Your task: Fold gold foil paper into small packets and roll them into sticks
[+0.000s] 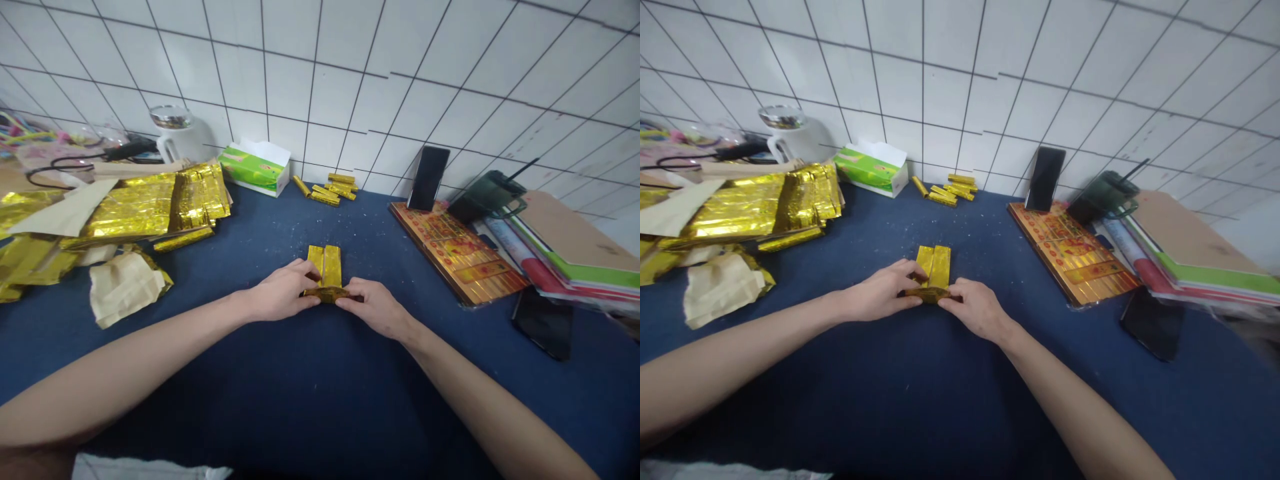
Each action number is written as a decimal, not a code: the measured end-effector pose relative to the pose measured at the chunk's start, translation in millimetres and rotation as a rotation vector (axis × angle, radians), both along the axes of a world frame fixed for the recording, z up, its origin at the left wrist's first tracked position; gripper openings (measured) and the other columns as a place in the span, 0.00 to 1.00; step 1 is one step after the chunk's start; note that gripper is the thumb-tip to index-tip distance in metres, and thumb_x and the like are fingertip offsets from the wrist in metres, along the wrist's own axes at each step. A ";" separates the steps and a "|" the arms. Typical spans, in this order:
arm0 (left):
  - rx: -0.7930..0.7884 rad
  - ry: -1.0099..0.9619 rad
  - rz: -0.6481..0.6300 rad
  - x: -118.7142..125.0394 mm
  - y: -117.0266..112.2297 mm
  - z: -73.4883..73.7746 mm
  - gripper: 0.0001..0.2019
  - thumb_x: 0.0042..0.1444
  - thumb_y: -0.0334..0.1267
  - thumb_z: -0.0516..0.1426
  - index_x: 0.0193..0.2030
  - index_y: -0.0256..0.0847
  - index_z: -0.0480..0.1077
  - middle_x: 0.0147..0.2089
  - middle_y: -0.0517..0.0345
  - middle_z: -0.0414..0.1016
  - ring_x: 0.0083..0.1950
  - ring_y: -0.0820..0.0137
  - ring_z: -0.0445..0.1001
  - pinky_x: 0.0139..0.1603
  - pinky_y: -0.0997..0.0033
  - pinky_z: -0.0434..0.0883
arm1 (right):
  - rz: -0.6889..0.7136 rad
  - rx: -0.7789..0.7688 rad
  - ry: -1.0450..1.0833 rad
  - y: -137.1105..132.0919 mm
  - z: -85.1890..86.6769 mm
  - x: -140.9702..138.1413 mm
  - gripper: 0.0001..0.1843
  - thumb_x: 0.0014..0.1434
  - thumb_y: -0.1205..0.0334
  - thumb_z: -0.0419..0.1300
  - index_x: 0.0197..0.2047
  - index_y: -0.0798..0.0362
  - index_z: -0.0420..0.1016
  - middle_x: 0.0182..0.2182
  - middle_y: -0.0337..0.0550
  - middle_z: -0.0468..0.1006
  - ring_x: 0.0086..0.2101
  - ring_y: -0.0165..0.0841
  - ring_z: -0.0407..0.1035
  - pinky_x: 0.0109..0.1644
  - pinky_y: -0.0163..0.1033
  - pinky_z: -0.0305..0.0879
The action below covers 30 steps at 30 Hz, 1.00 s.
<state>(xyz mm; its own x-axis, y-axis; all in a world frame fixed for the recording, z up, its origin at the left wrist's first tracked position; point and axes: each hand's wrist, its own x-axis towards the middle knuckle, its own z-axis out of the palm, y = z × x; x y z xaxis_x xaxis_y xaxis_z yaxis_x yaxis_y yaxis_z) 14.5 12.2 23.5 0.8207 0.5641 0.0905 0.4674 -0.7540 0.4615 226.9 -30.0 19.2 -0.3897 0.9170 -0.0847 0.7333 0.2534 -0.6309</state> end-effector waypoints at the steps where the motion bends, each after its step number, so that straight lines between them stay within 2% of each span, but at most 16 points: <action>1: -0.007 -0.010 0.014 0.6 -0.2 -0.9 0.08 0.55 0.36 0.54 0.39 0.39 0.72 0.44 0.55 0.67 0.47 0.65 0.64 0.49 0.64 0.64 | -0.006 -0.002 -0.005 0.2 -0.2 -0.3 0.11 0.56 0.60 0.55 0.24 0.53 0.70 0.23 0.35 0.64 0.25 0.27 0.61 0.29 0.34 0.53; 7: -0.036 -0.032 0.057 3.7 -2.8 -3.9 0.05 0.54 0.33 0.55 0.35 0.39 0.73 0.44 0.56 0.66 0.47 0.66 0.63 0.50 0.64 0.63 | -0.048 0.010 -0.005 1.2 -5.1 -0.7 0.07 0.54 0.60 0.56 0.27 0.52 0.70 0.24 0.35 0.66 0.25 0.28 0.61 0.29 0.34 0.54; 15: -0.035 -0.038 0.077 5.7 -4.1 -6.1 0.08 0.56 0.32 0.53 0.40 0.40 0.72 0.44 0.54 0.66 0.47 0.66 0.63 0.50 0.64 0.63 | -0.060 0.023 -0.007 0.8 -3.8 -2.5 0.08 0.55 0.61 0.55 0.28 0.52 0.72 0.23 0.36 0.67 0.26 0.28 0.62 0.29 0.34 0.56; 20: -0.028 -0.052 0.085 5.3 -5.2 -6.8 0.08 0.56 0.32 0.53 0.40 0.40 0.72 0.44 0.54 0.66 0.47 0.66 0.63 0.50 0.63 0.62 | -0.061 0.010 0.020 0.9 -6.8 -2.0 0.06 0.55 0.61 0.55 0.33 0.51 0.73 0.25 0.35 0.69 0.27 0.29 0.62 0.30 0.34 0.56; 24: -0.061 -0.069 0.072 3.0 -2.9 -6.8 0.09 0.54 0.33 0.55 0.42 0.40 0.71 0.45 0.55 0.66 0.48 0.65 0.62 0.51 0.62 0.62 | -0.068 -0.010 0.011 1.7 -5.4 -2.4 0.06 0.55 0.60 0.56 0.33 0.51 0.73 0.25 0.35 0.69 0.26 0.28 0.62 0.30 0.34 0.56; 30: -0.129 -0.085 0.102 0.2 0.5 -6.3 0.18 0.53 0.32 0.55 0.52 0.40 0.64 0.47 0.54 0.66 0.52 0.64 0.62 0.52 0.61 0.63 | -0.085 -0.050 0.001 1.6 -0.5 -4.7 0.04 0.53 0.61 0.56 0.31 0.51 0.70 0.21 0.33 0.65 0.23 0.27 0.59 0.27 0.33 0.53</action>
<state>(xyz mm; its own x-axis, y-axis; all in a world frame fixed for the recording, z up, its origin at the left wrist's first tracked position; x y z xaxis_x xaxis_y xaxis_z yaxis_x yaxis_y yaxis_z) 14.8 12.6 17.3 0.7509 0.6558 0.0780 0.4941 -0.6362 0.5925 222.2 -28.4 18.8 -0.3107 0.9415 -0.1305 0.7504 0.1587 -0.6416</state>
